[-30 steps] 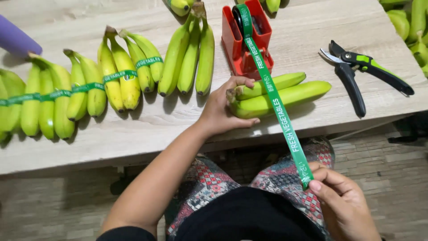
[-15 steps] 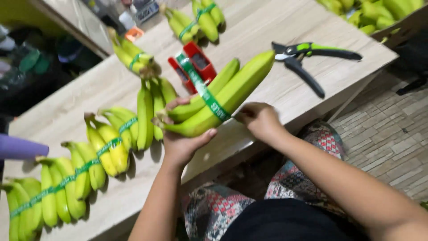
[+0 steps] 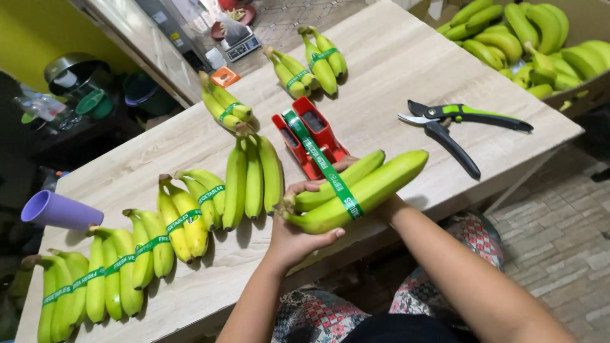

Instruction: Wrapping bunches of bananas with green tape using a manual tape dispenser on a wooden table.

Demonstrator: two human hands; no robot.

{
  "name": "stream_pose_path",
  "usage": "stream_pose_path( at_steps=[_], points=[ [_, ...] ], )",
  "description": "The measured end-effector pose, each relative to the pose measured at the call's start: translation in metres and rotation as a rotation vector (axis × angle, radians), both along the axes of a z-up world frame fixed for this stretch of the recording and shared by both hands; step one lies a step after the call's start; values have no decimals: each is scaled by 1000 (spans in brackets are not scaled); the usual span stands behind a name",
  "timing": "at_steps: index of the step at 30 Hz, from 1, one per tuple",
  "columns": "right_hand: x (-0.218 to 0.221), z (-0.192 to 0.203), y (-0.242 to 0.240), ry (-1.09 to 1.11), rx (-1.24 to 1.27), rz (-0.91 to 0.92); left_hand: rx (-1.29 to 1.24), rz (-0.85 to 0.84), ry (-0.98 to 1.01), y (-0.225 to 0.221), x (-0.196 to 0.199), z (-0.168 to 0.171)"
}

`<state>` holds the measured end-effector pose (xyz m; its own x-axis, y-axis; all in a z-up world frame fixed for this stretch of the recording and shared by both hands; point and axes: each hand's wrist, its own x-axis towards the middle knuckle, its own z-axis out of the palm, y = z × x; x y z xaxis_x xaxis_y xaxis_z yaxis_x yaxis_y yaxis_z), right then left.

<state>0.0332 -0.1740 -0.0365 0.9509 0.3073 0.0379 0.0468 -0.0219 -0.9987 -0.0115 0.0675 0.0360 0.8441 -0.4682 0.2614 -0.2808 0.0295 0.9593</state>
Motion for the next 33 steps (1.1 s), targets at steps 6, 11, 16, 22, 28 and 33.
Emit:
stream_pose_path(
  at_steps=[6, 11, 16, 22, 28, 33],
  points=[
    [10, -8, -4, 70, 240, 326, -49, -15, 37, -1, -1, -1],
    [0, -38, 3, 168, 532, 94, -53, -23, -5, -5, -4, 0],
    [-19, -9, 14, 287, 726, 81, -57, -17, -13, -11, -3, -3],
    [-21, -24, 10, 437, 949, 70, -78, -23, -13, -13, -5, -15],
    [-33, 7, -15, 482, 793, 201, -105, -17, -25, -10, -10, -17],
    [-31, 98, -57, 333, 269, 325, -100, -9, -12, -12, -16, -18]
  ],
)
